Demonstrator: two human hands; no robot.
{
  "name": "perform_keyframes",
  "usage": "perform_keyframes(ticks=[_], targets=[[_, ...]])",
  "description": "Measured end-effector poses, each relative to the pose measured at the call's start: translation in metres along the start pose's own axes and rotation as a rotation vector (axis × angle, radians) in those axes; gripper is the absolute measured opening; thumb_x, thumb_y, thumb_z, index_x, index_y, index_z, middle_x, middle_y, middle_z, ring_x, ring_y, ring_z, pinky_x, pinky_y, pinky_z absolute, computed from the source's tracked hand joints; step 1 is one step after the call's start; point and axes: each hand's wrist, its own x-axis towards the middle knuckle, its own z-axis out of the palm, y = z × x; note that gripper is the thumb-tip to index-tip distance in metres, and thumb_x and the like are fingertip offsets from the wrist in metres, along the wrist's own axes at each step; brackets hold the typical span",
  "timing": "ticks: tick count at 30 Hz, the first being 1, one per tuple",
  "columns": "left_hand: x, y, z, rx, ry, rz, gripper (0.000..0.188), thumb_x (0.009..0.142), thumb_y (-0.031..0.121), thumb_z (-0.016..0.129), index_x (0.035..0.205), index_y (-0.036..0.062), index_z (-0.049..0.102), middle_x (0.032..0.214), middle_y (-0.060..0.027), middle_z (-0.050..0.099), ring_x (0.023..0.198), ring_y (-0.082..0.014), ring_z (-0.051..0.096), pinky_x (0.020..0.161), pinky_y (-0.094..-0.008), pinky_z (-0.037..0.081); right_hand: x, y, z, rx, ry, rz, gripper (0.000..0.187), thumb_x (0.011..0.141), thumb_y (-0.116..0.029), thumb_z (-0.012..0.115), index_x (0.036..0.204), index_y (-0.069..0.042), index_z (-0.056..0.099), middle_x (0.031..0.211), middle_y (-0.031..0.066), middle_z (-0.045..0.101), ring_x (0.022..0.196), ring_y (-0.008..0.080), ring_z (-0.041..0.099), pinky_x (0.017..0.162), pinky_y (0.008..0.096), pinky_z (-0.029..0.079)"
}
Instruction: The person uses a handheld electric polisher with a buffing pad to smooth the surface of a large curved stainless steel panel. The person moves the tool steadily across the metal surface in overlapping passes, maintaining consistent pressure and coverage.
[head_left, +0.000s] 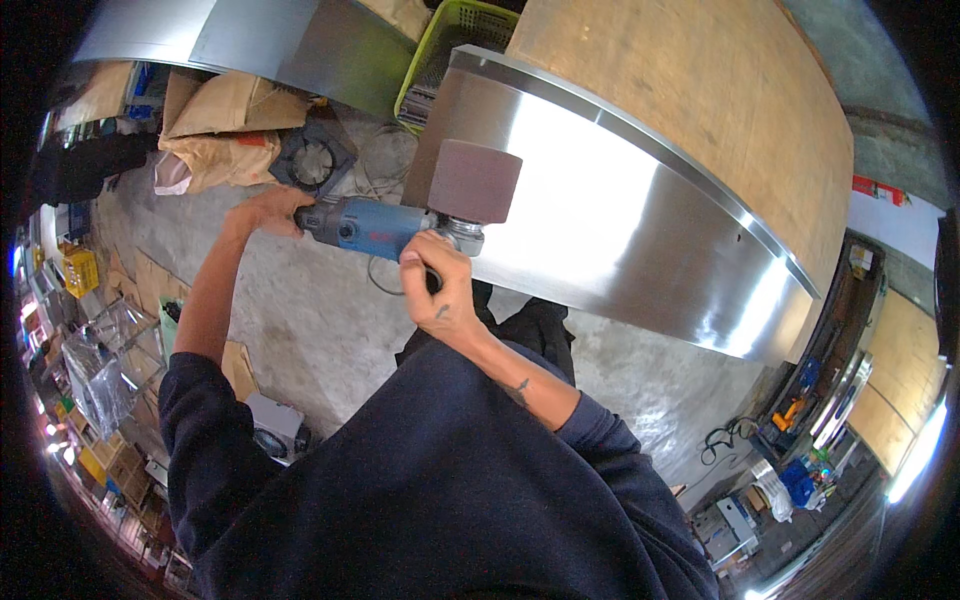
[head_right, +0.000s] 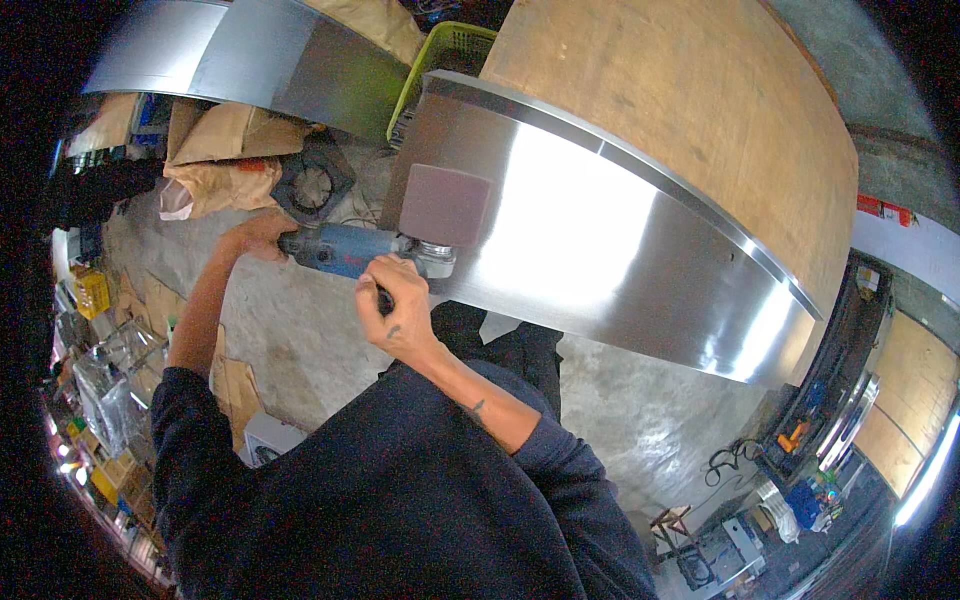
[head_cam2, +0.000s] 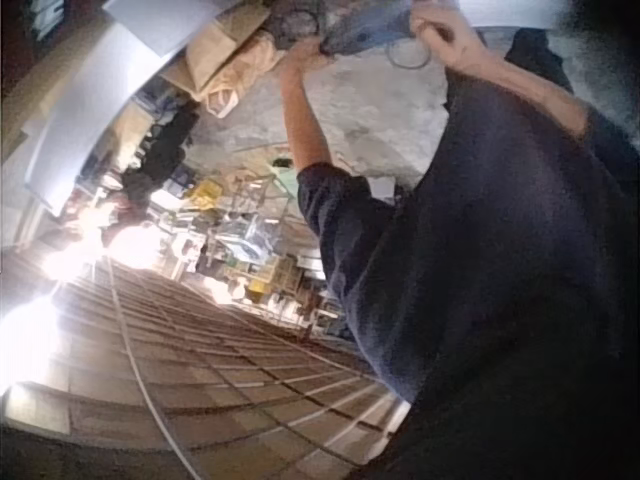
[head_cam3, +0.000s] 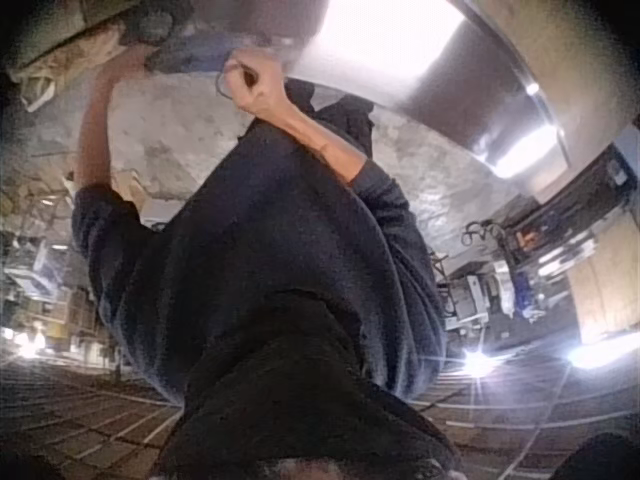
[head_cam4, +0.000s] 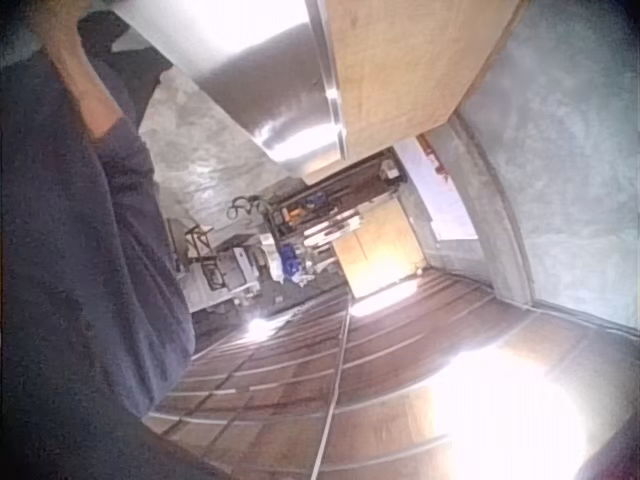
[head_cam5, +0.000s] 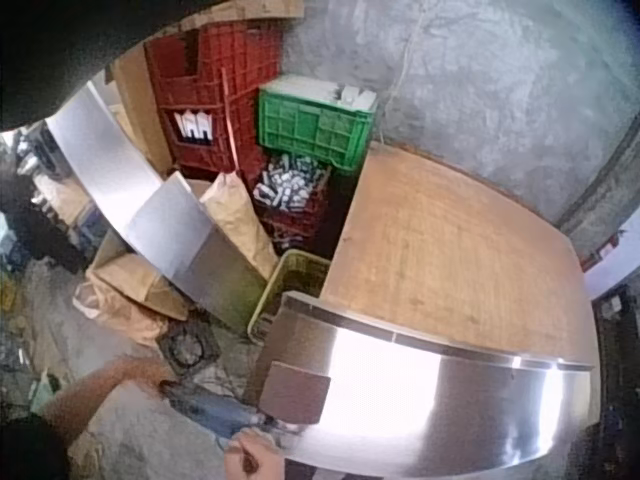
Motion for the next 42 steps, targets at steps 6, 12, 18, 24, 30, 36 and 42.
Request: perform_keyframes(ticks=[6,12,18,24,30,36,42], targets=[[-0.032,-0.039,-0.008,0.09,0.1,0.004,0.06,0.066,0.024,0.082,0.122,0.0045,0.071,0.121,-0.0197,0.073,0.115,-0.0383,0.068,0.095,-0.0489,0.055,0.021,-0.002,0.038,0.068,-0.003,-0.022,0.015,0.089,-0.003,0.059,0.078,0.002,0.053,0.073,0.0167,0.051,0.07,0.0344,0.053,0.069,0.0419,0.04],[-0.108,-0.051,-0.027,0.068,0.177,-0.218,0.049,0.064,0.017,0.078,0.112,0.0076,0.074,0.102,-0.0207,0.075,0.103,-0.0419,0.071,0.09,-0.0498,0.057,0.042,-0.011,0.076,0.219,-0.031,0.025,0.009,0.084,-0.001,0.062,0.079,0.001,0.055,0.076,0.0183,0.056,0.074,0.039,0.057,0.069,0.0456,0.042],[-0.219,-0.048,0.007,-0.046,0.327,-0.337,0.051,0.063,0.019,0.082,0.11,0.0049,0.072,0.097,-0.0195,0.077,0.096,-0.0395,0.074,0.086,-0.0493,0.057,0.029,-0.074,0.09,0.197,-0.317,-0.259,0.007,0.08,-0.011,0.067,0.081,-0.005,0.064,0.081,0.0166,0.062,0.082,0.0381,0.064,0.07,0.0488,0.047],[-0.212,-0.005,0.047,-0.103,0.032,-0.227,0.046,0.067,0.021,0.084,0.108,0.005,0.07,0.095,-0.0193,0.075,0.089,-0.0376,0.073,0.082,-0.0464,0.057,0.019,-0.124,0.027,0.274,-0.591,-0.192,0.019,0.085,-0.013,0.07,0.073,-0.007,0.058,0.065,0.0122,0.056,0.059,0.032,0.06,0.057,0.0426,0.046],[-0.145,0.082,-0.006,-0.572,-0.309,0.085,0.056,0.091,0.041,0.079,0.133,0.0074,0.064,0.11,-0.0141,0.077,0.102,-0.0268,0.073,0.09,-0.0404,0.057,-0.019,-0.129,-0.037,0.227,-0.391,0.053,0.031,0.095,-0.007,0.067,0.067,-0.003,0.054,0.057,0.0094,0.048,0.047,0.0212,0.048,0.05,0.0367,0.039],[-0.037,0.067,-0.02,-1.039,0.351,-0.044,0.05,0.108,0.044,0.061,0.144,0.0088,0.058,0.121,-0.0131,0.072,0.102,-0.0205,0.07,0.092,-0.0364,0.057,-0.054,-0.134,-0.076,0.141,-0.257,0.046,0.026,0.092,-0.013,0.069,0.069,-0.004,0.061,0.061,0.0126,0.058,0.051,0.0272,0.057,0.054,0.0398,0.045],[0.082,0.058,0.002,-0.755,0.353,-0.149,0.049,0.107,0.044,0.061,0.14,0.0079,0.06,0.115,-0.0074,0.069,0.093,-0.0171,0.067,0.08,-0.0331,0.055,-0.108,-0.134,-0.088,0.072,-0.004,-0.061,0.029,0.091,-0.012,0.067,0.068,0.001,0.056,0.055,0.0153,0.046,0.046,0.0245,0.046,0.051,0.0395,0.04]])
